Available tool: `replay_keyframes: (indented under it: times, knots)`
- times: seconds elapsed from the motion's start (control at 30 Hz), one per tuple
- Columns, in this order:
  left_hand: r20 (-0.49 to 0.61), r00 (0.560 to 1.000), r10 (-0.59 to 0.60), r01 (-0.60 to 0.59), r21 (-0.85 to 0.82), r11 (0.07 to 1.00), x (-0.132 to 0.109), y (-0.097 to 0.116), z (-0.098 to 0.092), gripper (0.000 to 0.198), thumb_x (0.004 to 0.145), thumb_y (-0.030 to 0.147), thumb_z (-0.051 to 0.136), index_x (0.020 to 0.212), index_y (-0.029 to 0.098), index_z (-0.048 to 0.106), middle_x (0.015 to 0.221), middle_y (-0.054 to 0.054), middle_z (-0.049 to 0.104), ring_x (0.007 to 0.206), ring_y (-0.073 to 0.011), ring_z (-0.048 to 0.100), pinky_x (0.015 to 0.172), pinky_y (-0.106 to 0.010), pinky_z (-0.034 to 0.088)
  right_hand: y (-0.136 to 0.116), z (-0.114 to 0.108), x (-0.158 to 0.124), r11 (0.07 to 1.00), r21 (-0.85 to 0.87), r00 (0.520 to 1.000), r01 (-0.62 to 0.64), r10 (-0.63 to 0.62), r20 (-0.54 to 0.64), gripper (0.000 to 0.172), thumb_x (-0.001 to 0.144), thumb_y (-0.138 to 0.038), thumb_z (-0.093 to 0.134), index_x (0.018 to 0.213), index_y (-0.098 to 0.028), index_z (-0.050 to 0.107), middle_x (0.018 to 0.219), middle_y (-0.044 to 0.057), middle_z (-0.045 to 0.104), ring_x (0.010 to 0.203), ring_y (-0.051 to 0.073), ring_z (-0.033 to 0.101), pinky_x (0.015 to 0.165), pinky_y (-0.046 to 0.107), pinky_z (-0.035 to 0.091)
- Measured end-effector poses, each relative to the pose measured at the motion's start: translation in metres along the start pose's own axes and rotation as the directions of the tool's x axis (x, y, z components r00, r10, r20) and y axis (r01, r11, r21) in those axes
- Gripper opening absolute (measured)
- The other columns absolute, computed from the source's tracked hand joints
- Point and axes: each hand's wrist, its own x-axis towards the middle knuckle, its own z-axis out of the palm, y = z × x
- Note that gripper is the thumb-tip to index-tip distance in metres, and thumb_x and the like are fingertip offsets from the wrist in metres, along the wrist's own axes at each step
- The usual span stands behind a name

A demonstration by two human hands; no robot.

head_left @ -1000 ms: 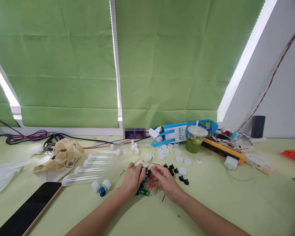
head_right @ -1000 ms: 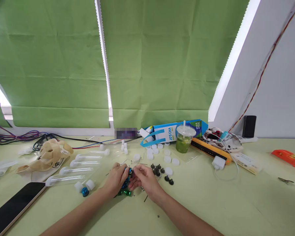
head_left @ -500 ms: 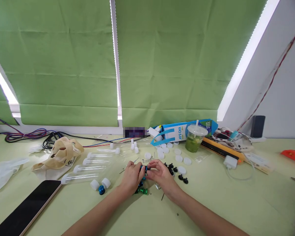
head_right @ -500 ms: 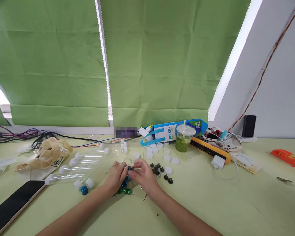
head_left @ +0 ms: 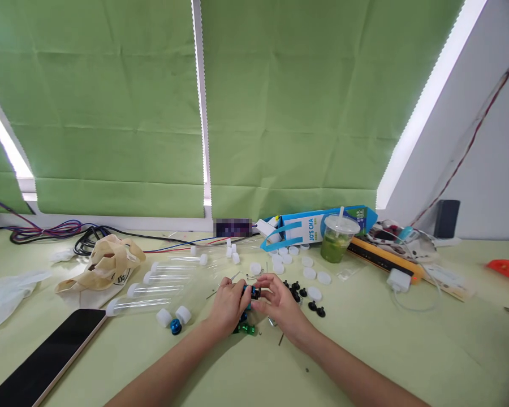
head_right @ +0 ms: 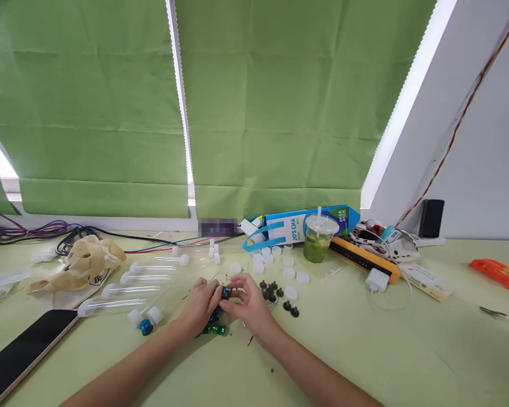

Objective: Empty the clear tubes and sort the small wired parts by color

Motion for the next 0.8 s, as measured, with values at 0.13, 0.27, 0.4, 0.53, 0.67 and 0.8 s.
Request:
replay_keyframes:
  times: [0.13,0.27,0.4,0.53,0.67,0.8]
  knots:
    - [0.002,1.0,0.007,-0.007,0.003,1.0,0.0001,-0.0006,0.0007,0.03,0.093,0.027,0.03,0.068,0.021,0.047,0.058,-0.001,0.058,0.061,-0.0181,0.052,0.065,-0.029,0.037,-0.0008,0.0005,-0.0006,0.996,0.006,0.995,-0.092,0.092,0.037,0.035,0.069,-0.047,0.067,0.086,-0.02,0.051,0.079,0.001,0.058,0.066,0.015,0.061,0.061,0.032,0.051]
    - [-0.005,1.0,0.01,-0.01,0.002,1.0,-0.0004,0.0001,0.0004,0.03,0.093,0.027,0.03,0.069,0.021,0.047,0.06,-0.001,0.058,0.063,-0.0187,0.052,0.064,-0.029,0.036,-0.0014,0.0005,-0.0003,0.999,0.001,0.997,0.048,-0.048,-0.055,0.054,0.057,-0.032,0.079,0.1,-0.026,0.049,0.104,0.003,0.056,0.098,0.018,0.057,0.079,0.031,0.048]
    - [0.001,1.0,0.018,-0.018,0.011,1.0,-0.0005,0.0007,-0.0007,0.031,0.093,0.029,0.03,0.069,0.021,0.048,0.059,-0.001,0.057,0.063,-0.0192,0.052,0.062,-0.029,0.036,0.0001,-0.0018,0.0011,0.99,-0.01,0.99,-0.141,0.141,0.031,0.033,0.075,-0.049,0.059,0.086,-0.018,0.052,0.067,0.0,0.059,0.055,0.014,0.06,0.054,0.031,0.05]
    - [-0.002,1.0,-0.001,0.002,0.011,1.0,0.0002,-0.0005,-0.0014,0.031,0.093,0.026,0.03,0.07,0.02,0.048,0.06,-0.001,0.058,0.064,-0.0193,0.052,0.061,-0.028,0.035,0.0002,-0.0023,0.0012,0.998,0.048,0.999,-0.034,0.034,-0.003,0.041,0.062,-0.033,0.076,0.091,-0.022,0.049,0.085,0.0,0.059,0.075,0.015,0.061,0.063,0.029,0.051]
    - [0.005,1.0,0.015,-0.015,0.003,1.0,0.0005,-0.0016,0.0001,0.03,0.093,0.026,0.031,0.07,0.02,0.048,0.061,-0.001,0.06,0.063,-0.0191,0.051,0.063,-0.029,0.036,-0.0002,-0.0005,0.0009,0.981,0.069,0.982,-0.183,0.18,0.053,0.032,0.074,-0.046,0.062,0.089,-0.02,0.049,0.076,0.0,0.057,0.062,0.015,0.061,0.057,0.031,0.05]
    - [-0.003,1.0,0.011,-0.011,0.002,1.0,0.0002,-0.0018,0.0022,0.03,0.093,0.026,0.03,0.069,0.02,0.048,0.06,-0.002,0.059,0.064,-0.0197,0.052,0.062,-0.029,0.035,0.0002,0.0,0.0014,0.998,0.055,1.0,-0.031,0.031,0.007,0.043,0.06,-0.031,0.078,0.091,-0.022,0.049,0.091,0.001,0.058,0.081,0.015,0.061,0.071,0.028,0.049]
